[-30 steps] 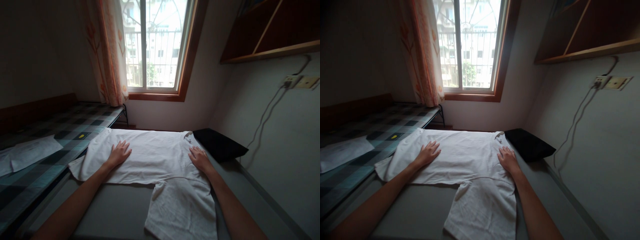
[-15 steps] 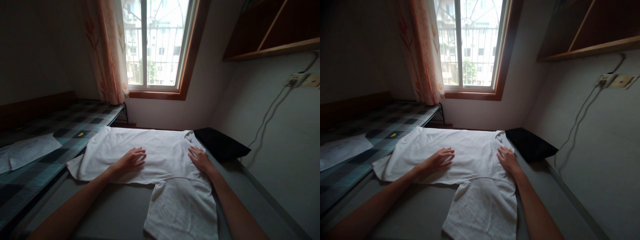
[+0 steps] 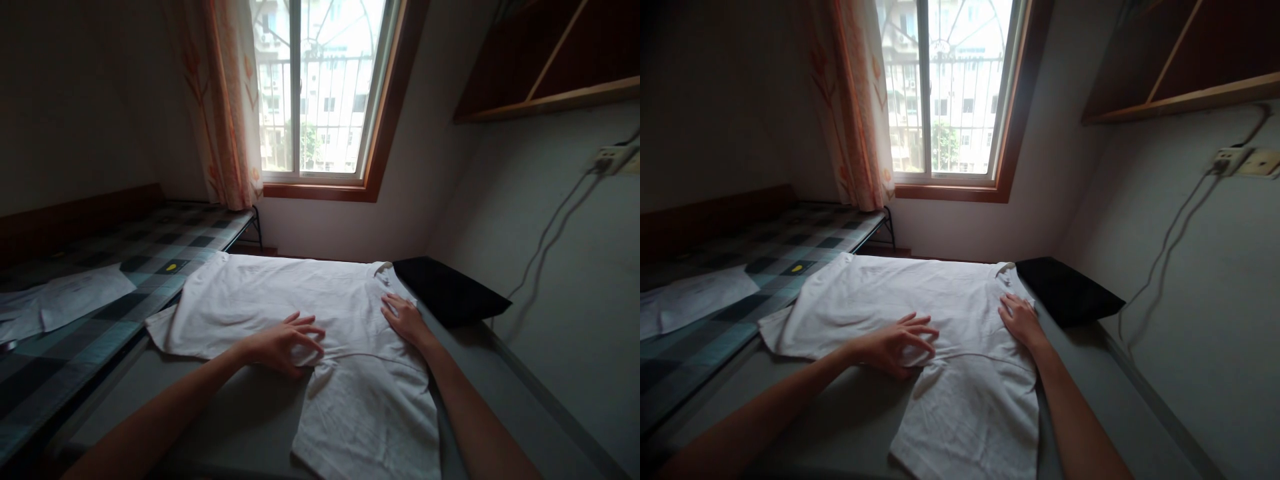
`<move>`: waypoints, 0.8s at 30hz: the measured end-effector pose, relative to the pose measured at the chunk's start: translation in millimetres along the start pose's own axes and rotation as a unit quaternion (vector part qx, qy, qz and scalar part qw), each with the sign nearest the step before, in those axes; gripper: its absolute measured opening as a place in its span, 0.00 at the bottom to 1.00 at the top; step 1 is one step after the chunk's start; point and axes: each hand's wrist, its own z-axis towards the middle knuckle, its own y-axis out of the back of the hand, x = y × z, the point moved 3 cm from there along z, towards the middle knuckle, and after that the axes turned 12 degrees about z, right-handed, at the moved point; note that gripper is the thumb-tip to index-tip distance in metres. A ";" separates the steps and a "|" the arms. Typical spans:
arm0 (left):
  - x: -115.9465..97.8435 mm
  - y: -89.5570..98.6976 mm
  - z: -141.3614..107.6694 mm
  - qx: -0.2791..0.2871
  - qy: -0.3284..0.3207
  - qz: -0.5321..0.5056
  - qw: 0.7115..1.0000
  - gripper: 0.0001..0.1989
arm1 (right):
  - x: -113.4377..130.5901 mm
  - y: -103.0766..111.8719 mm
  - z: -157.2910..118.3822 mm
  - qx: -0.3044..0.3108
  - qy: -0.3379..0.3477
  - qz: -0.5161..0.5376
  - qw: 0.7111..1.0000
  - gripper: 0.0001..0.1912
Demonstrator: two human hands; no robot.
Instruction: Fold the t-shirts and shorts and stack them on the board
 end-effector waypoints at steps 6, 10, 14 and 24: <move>-15.6 -3.6 9.0 -0.033 -0.034 -0.022 0.999 0.23 | -0.7 -1.0 -0.1 -0.011 0.004 0.001 1.000 0.20; -25.0 -9.8 14.1 -0.056 -0.066 -0.041 0.995 0.14 | -1.1 -1.5 0.1 -0.012 -0.003 0.005 1.000 0.19; -22.0 -20.1 18.3 -0.097 -0.063 -0.096 0.989 0.07 | 0.3 -1.6 -0.3 -0.012 -0.008 0.003 1.000 0.19; 20.8 -11.0 37.3 -0.210 0.163 -0.240 0.934 0.22 | 3.5 1.5 0.1 0.000 0.007 0.000 1.000 0.21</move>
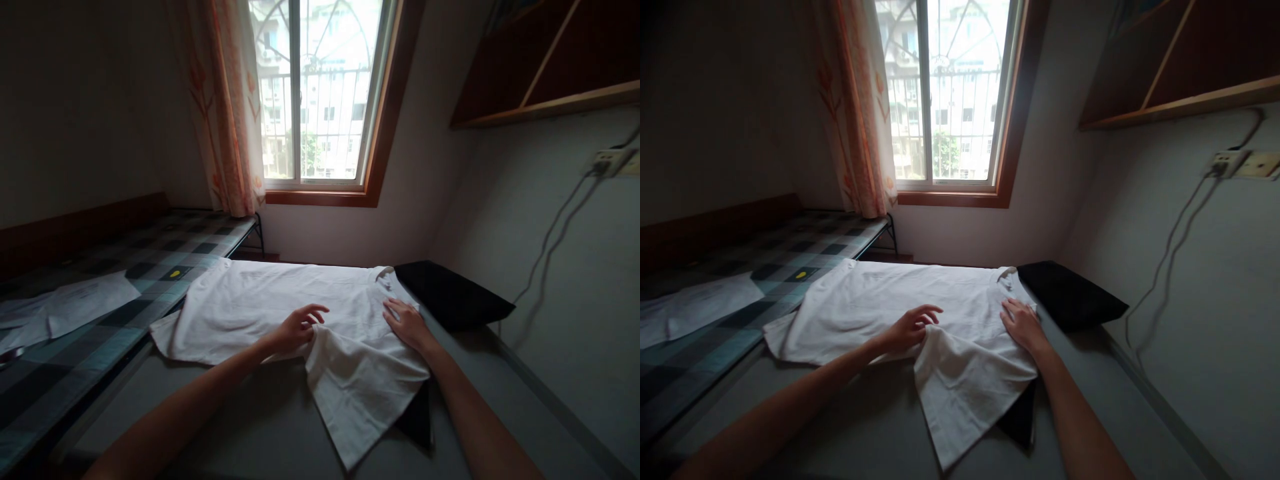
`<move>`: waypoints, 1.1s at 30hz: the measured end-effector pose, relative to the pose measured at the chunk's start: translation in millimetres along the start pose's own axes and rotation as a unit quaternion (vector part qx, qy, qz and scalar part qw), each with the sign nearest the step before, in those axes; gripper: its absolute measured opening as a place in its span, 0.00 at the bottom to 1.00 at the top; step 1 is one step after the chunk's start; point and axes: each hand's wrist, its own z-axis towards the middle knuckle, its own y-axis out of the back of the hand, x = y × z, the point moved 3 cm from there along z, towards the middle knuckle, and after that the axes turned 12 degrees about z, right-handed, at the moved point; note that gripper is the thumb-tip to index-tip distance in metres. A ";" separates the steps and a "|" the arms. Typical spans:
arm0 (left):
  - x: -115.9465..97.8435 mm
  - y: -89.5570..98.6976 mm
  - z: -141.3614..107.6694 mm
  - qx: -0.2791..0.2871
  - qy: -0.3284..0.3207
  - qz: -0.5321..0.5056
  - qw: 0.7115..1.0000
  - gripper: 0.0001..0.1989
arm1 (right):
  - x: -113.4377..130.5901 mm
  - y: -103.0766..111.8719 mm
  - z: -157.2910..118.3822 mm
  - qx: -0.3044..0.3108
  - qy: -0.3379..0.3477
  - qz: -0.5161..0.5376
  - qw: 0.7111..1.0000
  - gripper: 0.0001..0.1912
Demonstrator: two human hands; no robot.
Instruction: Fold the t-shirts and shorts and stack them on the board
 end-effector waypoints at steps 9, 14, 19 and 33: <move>-22.2 0.7 -8.5 0.171 -0.149 0.068 0.971 0.11 | 6.3 6.1 0.9 -0.006 0.003 0.022 1.000 0.19; 0.9 -5.2 17.8 0.017 0.048 -0.069 0.996 0.25 | 17.1 14.8 2.4 -0.027 -0.018 0.125 0.992 0.20; 17.7 5.4 34.9 -0.124 0.105 -0.087 0.983 0.19 | 41.4 28.6 2.5 0.024 -0.073 0.317 0.945 0.23; 28.7 -1.5 29.1 -0.133 -0.007 0.109 0.985 0.09 | 65.7 36.3 -8.2 0.237 -0.044 0.142 0.960 0.29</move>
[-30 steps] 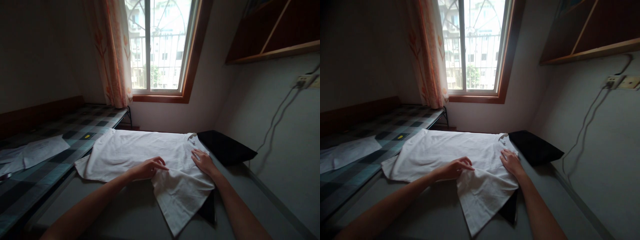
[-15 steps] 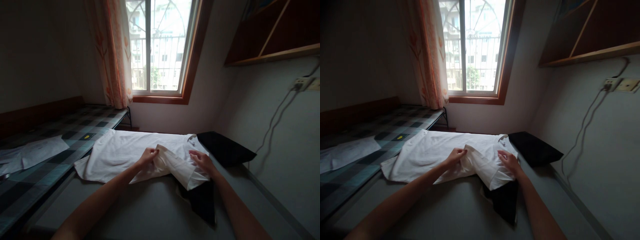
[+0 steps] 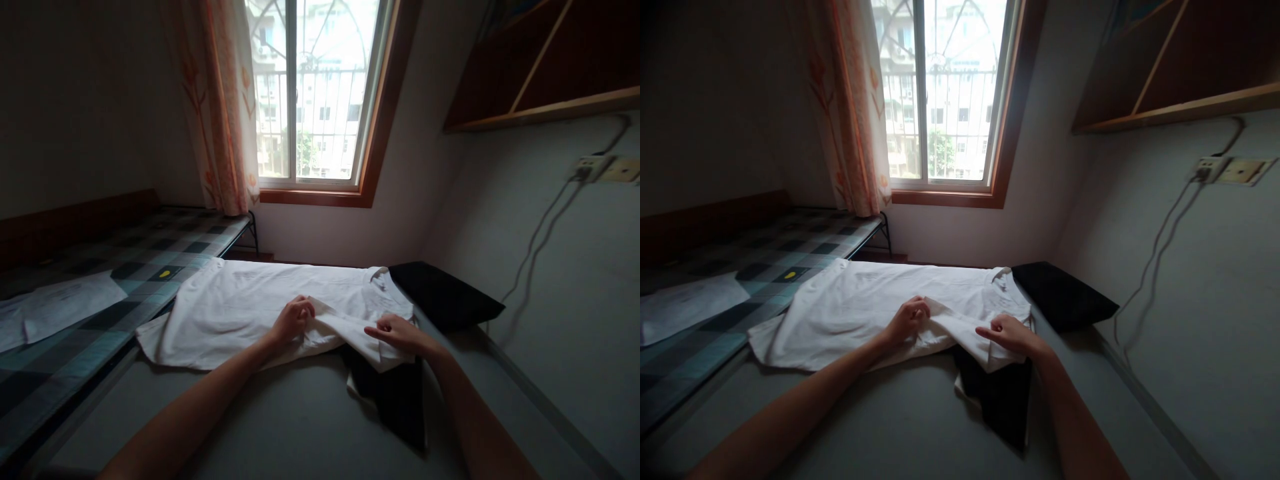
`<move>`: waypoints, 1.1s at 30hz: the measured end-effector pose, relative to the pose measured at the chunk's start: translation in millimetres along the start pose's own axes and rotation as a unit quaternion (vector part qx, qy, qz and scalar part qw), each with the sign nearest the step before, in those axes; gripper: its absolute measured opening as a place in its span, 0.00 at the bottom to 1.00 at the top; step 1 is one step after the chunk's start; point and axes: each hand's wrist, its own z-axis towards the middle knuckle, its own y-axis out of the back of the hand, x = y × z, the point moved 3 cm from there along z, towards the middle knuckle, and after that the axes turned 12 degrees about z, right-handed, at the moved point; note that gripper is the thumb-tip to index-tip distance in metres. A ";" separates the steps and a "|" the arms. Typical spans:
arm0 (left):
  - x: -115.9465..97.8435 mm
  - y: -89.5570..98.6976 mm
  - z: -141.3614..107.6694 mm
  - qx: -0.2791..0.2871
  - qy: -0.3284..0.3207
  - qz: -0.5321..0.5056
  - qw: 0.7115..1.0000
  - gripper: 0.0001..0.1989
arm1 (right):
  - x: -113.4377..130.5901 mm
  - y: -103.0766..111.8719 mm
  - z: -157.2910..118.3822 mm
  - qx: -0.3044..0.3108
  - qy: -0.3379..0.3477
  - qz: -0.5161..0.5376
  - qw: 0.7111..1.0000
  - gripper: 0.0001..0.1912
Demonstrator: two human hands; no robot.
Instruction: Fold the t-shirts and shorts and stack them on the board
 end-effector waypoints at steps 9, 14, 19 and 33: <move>-3.8 3.2 -0.6 -0.013 -0.023 0.015 1.000 0.15 | 15.8 11.5 -0.6 -0.151 0.052 0.076 0.984 0.14; 2.8 1.1 0.7 -0.036 0.008 0.031 0.999 0.20 | 17.9 12.5 2.7 -0.353 0.091 0.025 0.931 0.17; 3.7 4.1 -0.2 -0.064 0.032 0.065 0.995 0.20 | 4.9 -0.2 8.5 -0.247 0.039 0.035 0.968 0.21; -13.5 13.3 -11.9 -0.087 0.062 0.225 0.969 0.23 | -0.6 -1.4 10.0 -0.298 0.006 0.008 0.955 0.13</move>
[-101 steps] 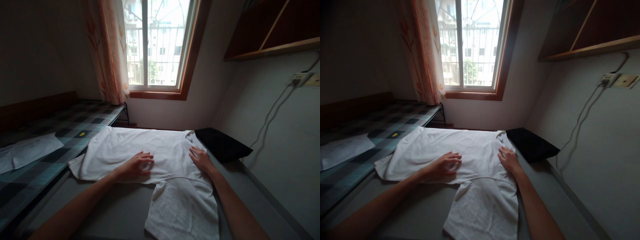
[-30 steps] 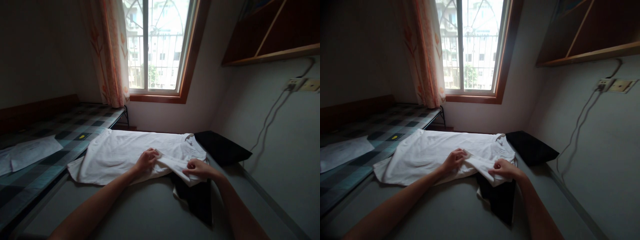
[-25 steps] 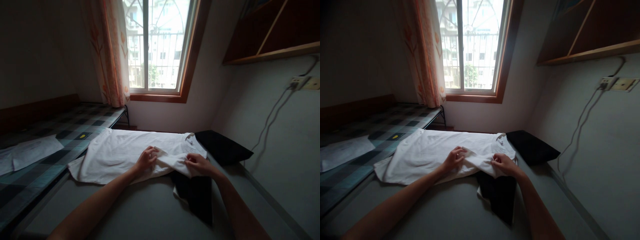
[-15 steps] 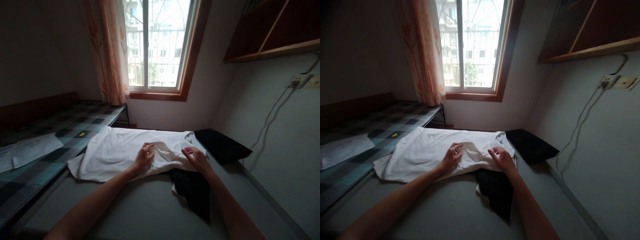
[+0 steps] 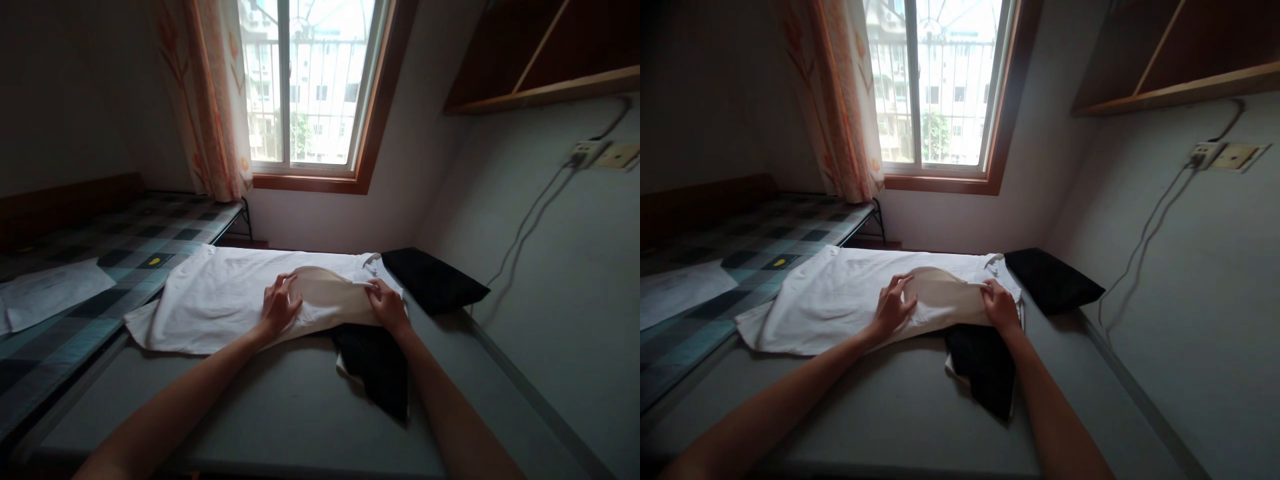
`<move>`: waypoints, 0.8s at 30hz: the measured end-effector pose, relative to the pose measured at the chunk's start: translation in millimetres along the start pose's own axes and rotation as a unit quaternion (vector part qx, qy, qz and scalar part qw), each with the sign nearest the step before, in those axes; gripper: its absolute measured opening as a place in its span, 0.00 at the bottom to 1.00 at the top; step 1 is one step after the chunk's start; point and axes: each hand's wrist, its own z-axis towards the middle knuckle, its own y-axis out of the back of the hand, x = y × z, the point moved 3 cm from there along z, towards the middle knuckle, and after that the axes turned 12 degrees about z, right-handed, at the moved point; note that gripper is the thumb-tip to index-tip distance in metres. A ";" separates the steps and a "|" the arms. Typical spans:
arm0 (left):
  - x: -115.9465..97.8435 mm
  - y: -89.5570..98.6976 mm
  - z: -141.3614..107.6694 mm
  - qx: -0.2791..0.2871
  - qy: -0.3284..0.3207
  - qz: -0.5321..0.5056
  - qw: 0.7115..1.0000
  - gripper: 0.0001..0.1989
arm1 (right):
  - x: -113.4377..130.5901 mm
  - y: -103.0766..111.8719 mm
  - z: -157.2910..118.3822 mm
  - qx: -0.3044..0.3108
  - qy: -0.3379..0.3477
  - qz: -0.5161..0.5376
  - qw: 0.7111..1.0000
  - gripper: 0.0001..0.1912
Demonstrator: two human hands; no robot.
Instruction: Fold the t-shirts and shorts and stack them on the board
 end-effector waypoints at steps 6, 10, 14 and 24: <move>-2.3 5.8 -2.9 0.013 0.006 0.090 0.996 0.20 | -16.8 -1.7 -0.9 0.039 -0.054 -0.037 0.997 0.25; -6.3 14.3 -5.5 0.073 -0.074 0.051 0.993 0.13 | -17.4 9.2 1.9 0.072 -0.053 0.000 0.996 0.21; -4.0 22.0 -15.8 0.187 -0.079 0.040 0.978 0.14 | -21.5 20.0 4.2 0.114 -0.073 0.042 0.990 0.24; 1.1 24.8 -28.5 0.278 -0.030 -0.226 0.933 0.25 | -26.7 44.7 -0.7 0.204 -0.156 0.233 0.938 0.39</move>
